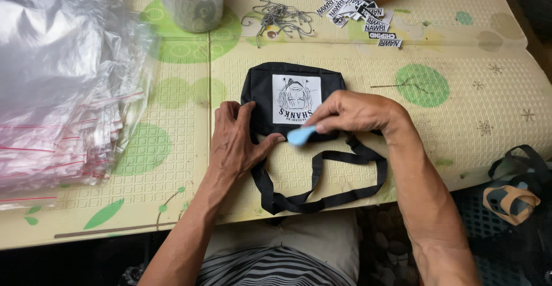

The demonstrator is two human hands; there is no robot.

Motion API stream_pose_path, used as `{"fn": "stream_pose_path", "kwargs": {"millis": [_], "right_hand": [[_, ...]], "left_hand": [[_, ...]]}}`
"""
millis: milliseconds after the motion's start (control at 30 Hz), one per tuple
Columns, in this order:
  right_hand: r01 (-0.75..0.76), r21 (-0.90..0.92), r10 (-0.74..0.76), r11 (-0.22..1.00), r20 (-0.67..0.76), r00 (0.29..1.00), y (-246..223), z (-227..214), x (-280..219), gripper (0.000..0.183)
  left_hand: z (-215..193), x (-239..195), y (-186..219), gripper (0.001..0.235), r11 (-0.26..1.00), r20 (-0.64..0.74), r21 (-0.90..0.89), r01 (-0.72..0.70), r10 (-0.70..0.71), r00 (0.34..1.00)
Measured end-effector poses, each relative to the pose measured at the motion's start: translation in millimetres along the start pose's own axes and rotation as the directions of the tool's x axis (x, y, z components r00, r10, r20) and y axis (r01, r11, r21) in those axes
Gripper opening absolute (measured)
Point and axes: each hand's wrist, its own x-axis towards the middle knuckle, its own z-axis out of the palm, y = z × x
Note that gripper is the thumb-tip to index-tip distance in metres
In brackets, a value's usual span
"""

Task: The person cleans a small black shoulder bag using a light blue plastic spoon, wiping the exterior and interior surfaces. They then attach a small metal chain to the bag's strap and place a sticker on the front of the bag.

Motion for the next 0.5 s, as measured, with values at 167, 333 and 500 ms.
{"fn": "stream_pose_path", "kwargs": {"millis": [167, 333, 500], "right_hand": [[0.138, -0.054, -0.148, 0.989, -0.376, 0.915, 17, 0, 18, 0.022], [0.11, 0.013, -0.11, 0.994, 0.111, 0.988, 0, 6, 13, 0.025], [0.122, -0.229, -0.228, 0.966, -0.526, 0.82, 46, -3, 54, 0.025]], "left_hand": [[-1, -1, 1, 0.088, 0.999, -0.009, -0.031, -0.01, 0.009, 1.0], [2, 1, -6, 0.092, 0.999, -0.004, -0.032, -0.001, 0.001, 1.0], [-2, 0, 0, 0.092, 0.998, -0.007, -0.067, 0.012, -0.013, 1.0]]}}
